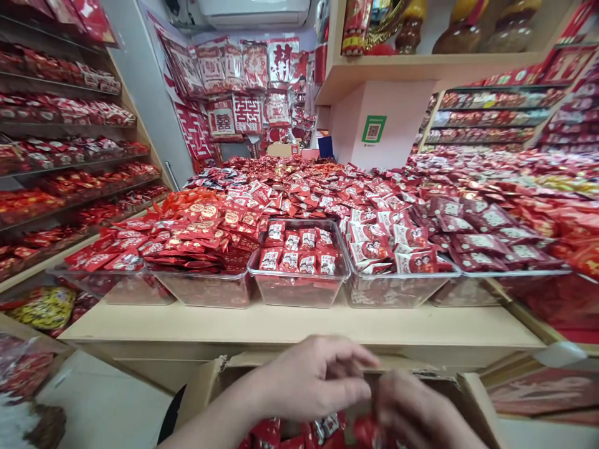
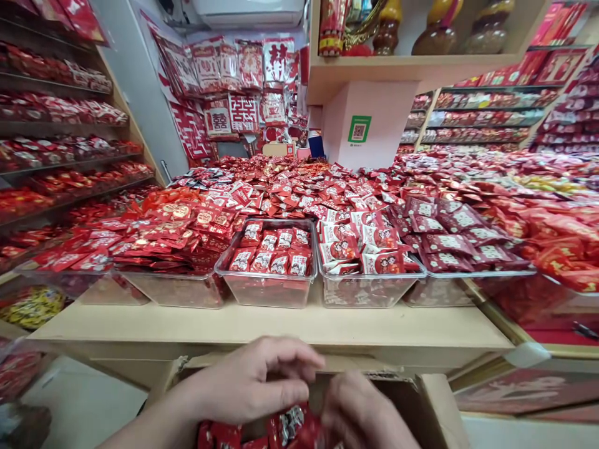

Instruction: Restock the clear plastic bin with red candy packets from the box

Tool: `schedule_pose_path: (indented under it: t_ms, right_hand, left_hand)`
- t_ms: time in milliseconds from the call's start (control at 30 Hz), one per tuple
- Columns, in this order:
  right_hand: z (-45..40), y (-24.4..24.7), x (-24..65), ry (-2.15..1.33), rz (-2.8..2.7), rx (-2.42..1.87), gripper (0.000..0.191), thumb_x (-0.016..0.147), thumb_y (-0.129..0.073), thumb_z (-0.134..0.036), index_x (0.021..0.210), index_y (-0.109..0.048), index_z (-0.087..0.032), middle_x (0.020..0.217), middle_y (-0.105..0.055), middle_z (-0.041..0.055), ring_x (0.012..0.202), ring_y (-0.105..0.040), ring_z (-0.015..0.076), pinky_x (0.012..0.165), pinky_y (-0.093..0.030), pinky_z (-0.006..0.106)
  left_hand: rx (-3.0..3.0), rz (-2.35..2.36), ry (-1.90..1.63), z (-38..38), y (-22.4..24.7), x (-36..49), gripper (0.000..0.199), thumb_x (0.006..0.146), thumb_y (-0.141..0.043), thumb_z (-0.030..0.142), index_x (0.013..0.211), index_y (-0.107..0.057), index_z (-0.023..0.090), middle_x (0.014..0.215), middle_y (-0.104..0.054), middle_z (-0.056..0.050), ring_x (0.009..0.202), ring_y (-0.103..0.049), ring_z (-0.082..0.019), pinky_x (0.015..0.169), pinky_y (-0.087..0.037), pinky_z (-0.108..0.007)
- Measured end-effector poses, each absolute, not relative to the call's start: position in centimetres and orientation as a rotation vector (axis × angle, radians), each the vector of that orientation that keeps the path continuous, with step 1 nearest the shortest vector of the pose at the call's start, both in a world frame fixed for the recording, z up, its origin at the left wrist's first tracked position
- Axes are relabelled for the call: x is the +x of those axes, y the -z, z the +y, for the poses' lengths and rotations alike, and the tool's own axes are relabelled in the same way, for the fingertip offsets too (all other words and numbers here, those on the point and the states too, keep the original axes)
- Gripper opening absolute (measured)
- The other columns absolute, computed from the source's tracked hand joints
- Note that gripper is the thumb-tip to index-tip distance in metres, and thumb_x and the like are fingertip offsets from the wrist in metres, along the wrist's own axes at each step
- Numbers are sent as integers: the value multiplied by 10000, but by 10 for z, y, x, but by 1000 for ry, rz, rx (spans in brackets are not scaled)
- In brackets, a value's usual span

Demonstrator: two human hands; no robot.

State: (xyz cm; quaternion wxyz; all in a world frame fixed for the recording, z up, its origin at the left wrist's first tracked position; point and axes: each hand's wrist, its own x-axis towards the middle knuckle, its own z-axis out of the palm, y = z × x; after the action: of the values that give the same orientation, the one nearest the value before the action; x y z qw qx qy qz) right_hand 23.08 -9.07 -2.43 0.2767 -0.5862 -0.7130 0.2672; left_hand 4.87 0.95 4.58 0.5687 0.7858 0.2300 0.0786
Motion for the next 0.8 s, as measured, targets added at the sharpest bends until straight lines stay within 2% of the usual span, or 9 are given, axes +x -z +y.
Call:
schedule_pose_path:
  t_ms: [100, 200, 267, 367, 467, 600, 700, 800]
  right_hand:
    - [-57, -21, 235, -565, -1535, -1542, 228, 838, -450, -348, 690, -531, -196, 627, -550, -4, 590, -503, 121, 563, -415, 216]
    - [-22, -34, 232, -585, -1287, -1352, 228, 777, -548, -384, 675, -543, -180, 579, -516, -16, 531, -456, 106, 501, -387, 217]
    - [-6, -31, 228, -677, -1175, -1253, 234, 749, -590, -388, 664, -550, -173, 543, -488, -32, 499, -429, 90, 475, -371, 210]
    - [3, -19, 219, -872, -1057, -1138, 221, 700, -655, -374, 726, -579, -168, 594, -543, -26, 530, -465, 88, 502, -396, 212]
    - [3, -4, 212, -1045, -926, -1031, 222, 647, -717, -326, 743, -591, -170, 681, -610, -11, 602, -513, 87, 576, -423, 210]
    - [1, 13, 207, -1163, -776, -931, 199, 658, -717, -297, 644, -564, -170, 578, -578, -39, 540, -477, 59, 538, -393, 181]
    - [-2, 16, 209, -1136, -807, -936, 235, 695, -683, -307, 580, -532, -169, 496, -509, -52, 480, -429, 58, 483, -366, 184]
    - [-10, 7, 214, -875, -1012, -1020, 180, 727, -649, -265, 595, -559, -181, 544, -514, -33, 516, -459, 83, 490, -396, 213]
  left_hand:
    - [1684, 577, -436, 16, -54, 60, 528, 734, -643, 297, 1218, -450, 215, 1134, -577, -84, 983, -561, -182, 837, -442, -303]
    - [1518, 541, -537, 29, -49, 73, 368, 725, -658, 259, 1053, -536, 145, 951, -640, -71, 836, -602, -158, 751, -469, -281]
    - [1419, 523, -611, 37, -43, 78, 274, 730, -653, 257, 954, -575, 119, 878, -650, -59, 782, -610, -147, 725, -472, -272]
    - [1288, 497, -680, 44, -33, 78, 343, 703, -683, 269, 992, -590, 110, 889, -660, -63, 819, -615, -162, 770, -467, -291]
    - [1293, 535, -729, 45, -24, 73, 312, 751, -638, 301, 989, -617, 101, 919, -667, -72, 887, -601, -179, 825, -444, -302]
    - [1331, 577, -724, 43, -17, 69, 296, 828, -539, 324, 1009, -627, 107, 902, -672, -64, 879, -591, -192, 802, -445, -308]
    - [1356, 584, -709, 40, -18, 68, 304, 835, -527, 336, 1013, -634, 115, 884, -673, -59, 840, -592, -193, 782, -447, -310]
    - [1393, 542, -716, 36, -21, 67, 296, 840, -522, 335, 1016, -635, 125, 912, -664, -56, 868, -581, -190, 803, -437, -301]
